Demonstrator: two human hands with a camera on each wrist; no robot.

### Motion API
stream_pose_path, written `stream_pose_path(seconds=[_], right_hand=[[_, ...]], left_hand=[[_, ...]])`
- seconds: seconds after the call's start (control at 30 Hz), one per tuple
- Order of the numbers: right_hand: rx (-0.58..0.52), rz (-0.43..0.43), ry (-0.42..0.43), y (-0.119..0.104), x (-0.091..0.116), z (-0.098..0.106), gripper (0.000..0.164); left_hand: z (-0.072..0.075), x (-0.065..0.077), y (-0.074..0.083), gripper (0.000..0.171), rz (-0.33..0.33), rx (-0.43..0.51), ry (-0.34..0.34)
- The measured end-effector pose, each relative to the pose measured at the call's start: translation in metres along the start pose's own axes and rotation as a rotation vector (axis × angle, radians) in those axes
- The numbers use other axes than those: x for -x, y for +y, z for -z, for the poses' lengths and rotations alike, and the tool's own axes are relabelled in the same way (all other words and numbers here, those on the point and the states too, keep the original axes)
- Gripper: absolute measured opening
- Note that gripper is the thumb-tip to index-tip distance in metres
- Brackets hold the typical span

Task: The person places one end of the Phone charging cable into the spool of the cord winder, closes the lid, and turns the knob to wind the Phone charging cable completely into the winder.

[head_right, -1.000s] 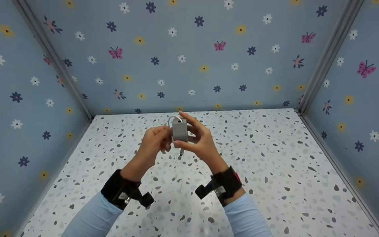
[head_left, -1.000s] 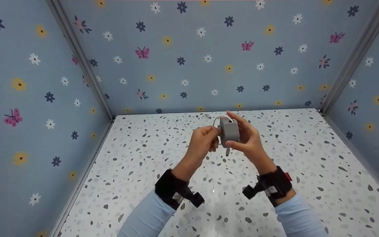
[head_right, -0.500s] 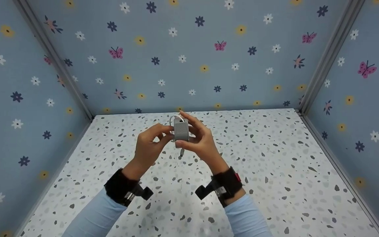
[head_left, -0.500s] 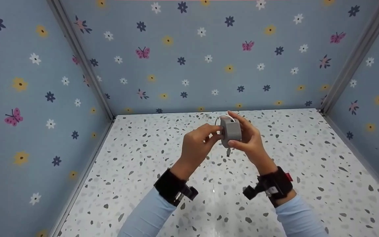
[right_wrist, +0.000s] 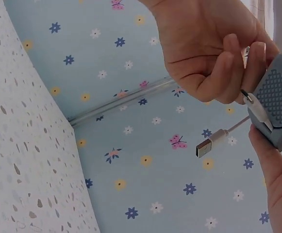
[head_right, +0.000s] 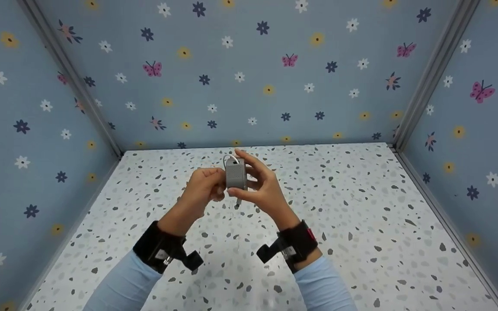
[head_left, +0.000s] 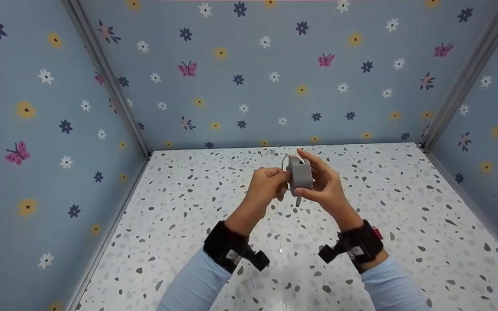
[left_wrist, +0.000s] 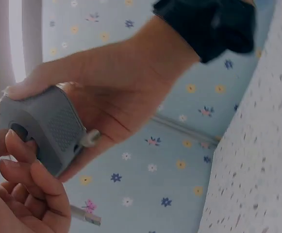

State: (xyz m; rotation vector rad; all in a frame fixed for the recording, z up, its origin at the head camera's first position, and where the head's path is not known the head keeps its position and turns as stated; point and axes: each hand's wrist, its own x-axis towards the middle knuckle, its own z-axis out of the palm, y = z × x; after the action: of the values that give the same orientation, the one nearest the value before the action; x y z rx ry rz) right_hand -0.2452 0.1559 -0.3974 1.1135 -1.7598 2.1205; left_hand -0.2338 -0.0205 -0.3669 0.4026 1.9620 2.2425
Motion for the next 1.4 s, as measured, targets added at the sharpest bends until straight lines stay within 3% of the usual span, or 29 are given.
stream_pose_path(seconds=[0.07, 0.13, 0.2, 0.23, 0.33, 0.5, 0.6, 0.67, 0.73, 0.87, 1.0, 1.1, 1.27, 1.33, 1.4], right_hand=[[0.002, 0.004, -0.009, 0.0, 0.001, 0.0, 0.074], [-0.002, 0.006, -0.012, 0.001, 0.001, 0.0, 0.074], [-0.007, 0.004, -0.008, 0.001, 0.002, 0.0, 0.074], [-0.008, 0.001, -0.005, 0.001, 0.002, 0.0, 0.074], [-0.011, -0.006, 0.008, 0.001, 0.002, 0.001, 0.072], [-0.031, -0.009, 0.005, 0.001, 0.002, 0.0, 0.071], [-0.048, -0.005, -0.008, 0.002, 0.002, 0.0, 0.072], [-0.057, -0.009, -0.017, 0.002, 0.002, 0.0, 0.072], [-0.064, -0.01, -0.026, 0.002, 0.002, -0.001, 0.073], [-0.067, -0.015, -0.037, 0.002, 0.002, -0.001, 0.073], [-0.048, -0.011, -0.025, 0.003, 0.002, 0.0, 0.07], [-0.027, -0.008, -0.009, 0.002, 0.002, 0.0, 0.07], [0.005, -0.006, 0.024, 0.002, 0.001, 0.0, 0.07], [0.007, -0.007, 0.028, 0.002, 0.001, 0.0, 0.07], [0.004, -0.013, 0.023, 0.003, 0.001, 0.0, 0.071]], left_hand=[[-0.001, 0.0, 0.002, 0.033, 0.114, 0.144, -0.02], [-0.001, -0.001, 0.004, 0.031, 0.164, 0.206, -0.054], [0.002, -0.001, 0.004, 0.028, 0.146, 0.174, -0.093], [0.004, -0.001, 0.004, 0.027, 0.101, 0.123, -0.115], [0.012, -0.002, 0.001, 0.019, -0.145, -0.13, -0.145], [0.024, -0.008, -0.011, 0.003, -0.8, -0.701, -0.049], [0.026, -0.011, -0.016, 0.006, -1.163, -0.93, 0.034], [0.027, -0.011, -0.017, 0.005, -1.306, -0.993, 0.082], [0.027, -0.011, -0.017, 0.006, -1.367, -1.009, 0.117], [0.026, -0.012, -0.018, 0.007, -1.301, -0.967, 0.116], [0.023, -0.011, -0.021, 0.01, -1.086, -0.849, 0.062], [0.018, -0.008, -0.022, 0.012, -0.838, -0.684, 0.034], [0.008, -0.005, -0.015, 0.015, -0.328, -0.194, 0.005], [0.006, -0.005, -0.01, 0.017, -0.164, -0.019, 0.013], [0.004, -0.006, -0.005, 0.017, -0.035, 0.089, 0.03]])
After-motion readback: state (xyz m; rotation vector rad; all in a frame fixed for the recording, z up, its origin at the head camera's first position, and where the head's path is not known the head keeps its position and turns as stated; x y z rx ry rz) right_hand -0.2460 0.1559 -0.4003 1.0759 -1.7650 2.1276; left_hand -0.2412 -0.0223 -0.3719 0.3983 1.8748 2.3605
